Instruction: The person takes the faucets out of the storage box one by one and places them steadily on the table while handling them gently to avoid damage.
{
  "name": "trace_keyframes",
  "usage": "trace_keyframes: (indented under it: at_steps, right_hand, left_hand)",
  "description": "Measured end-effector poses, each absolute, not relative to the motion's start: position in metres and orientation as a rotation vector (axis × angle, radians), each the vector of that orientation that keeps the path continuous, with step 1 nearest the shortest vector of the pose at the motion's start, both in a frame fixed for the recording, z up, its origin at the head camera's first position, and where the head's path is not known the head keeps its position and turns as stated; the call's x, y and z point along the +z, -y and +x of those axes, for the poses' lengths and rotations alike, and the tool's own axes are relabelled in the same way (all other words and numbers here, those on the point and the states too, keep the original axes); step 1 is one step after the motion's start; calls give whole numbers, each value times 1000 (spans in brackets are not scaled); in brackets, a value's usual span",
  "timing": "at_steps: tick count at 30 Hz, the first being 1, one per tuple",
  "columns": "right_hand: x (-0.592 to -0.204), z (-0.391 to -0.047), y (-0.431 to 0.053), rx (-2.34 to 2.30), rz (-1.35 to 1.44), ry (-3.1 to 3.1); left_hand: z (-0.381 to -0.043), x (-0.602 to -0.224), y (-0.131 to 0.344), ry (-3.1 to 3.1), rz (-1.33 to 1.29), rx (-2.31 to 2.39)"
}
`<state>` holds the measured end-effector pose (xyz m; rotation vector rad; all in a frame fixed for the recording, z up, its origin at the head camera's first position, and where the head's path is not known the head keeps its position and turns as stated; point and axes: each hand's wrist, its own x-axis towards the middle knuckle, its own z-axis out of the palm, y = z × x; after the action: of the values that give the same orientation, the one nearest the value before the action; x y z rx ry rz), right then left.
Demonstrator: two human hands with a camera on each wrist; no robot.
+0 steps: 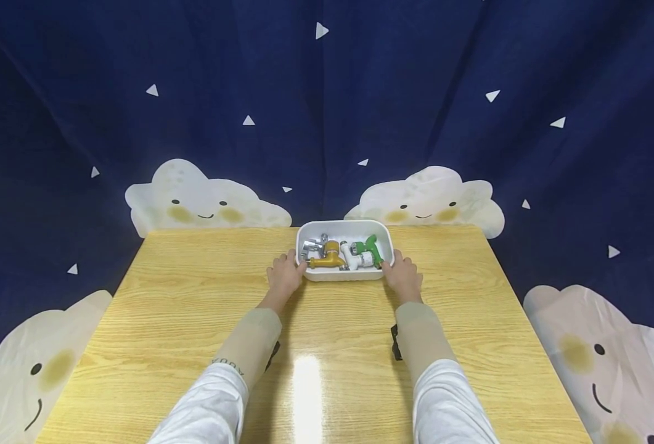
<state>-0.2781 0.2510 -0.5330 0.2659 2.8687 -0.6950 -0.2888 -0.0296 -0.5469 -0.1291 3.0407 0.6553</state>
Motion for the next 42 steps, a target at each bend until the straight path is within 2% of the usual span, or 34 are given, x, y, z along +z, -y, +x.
trace_keyframes:
  at_steps: [14,42]
  right_hand:
    - [-536,-279,-251,-451,182,-2918]
    - [-540,-271,-225,-383,110,-2986]
  left_hand:
    - [-288,-547,41,-3024,-81,546]
    - [-284,-549,76,-3012,22,333]
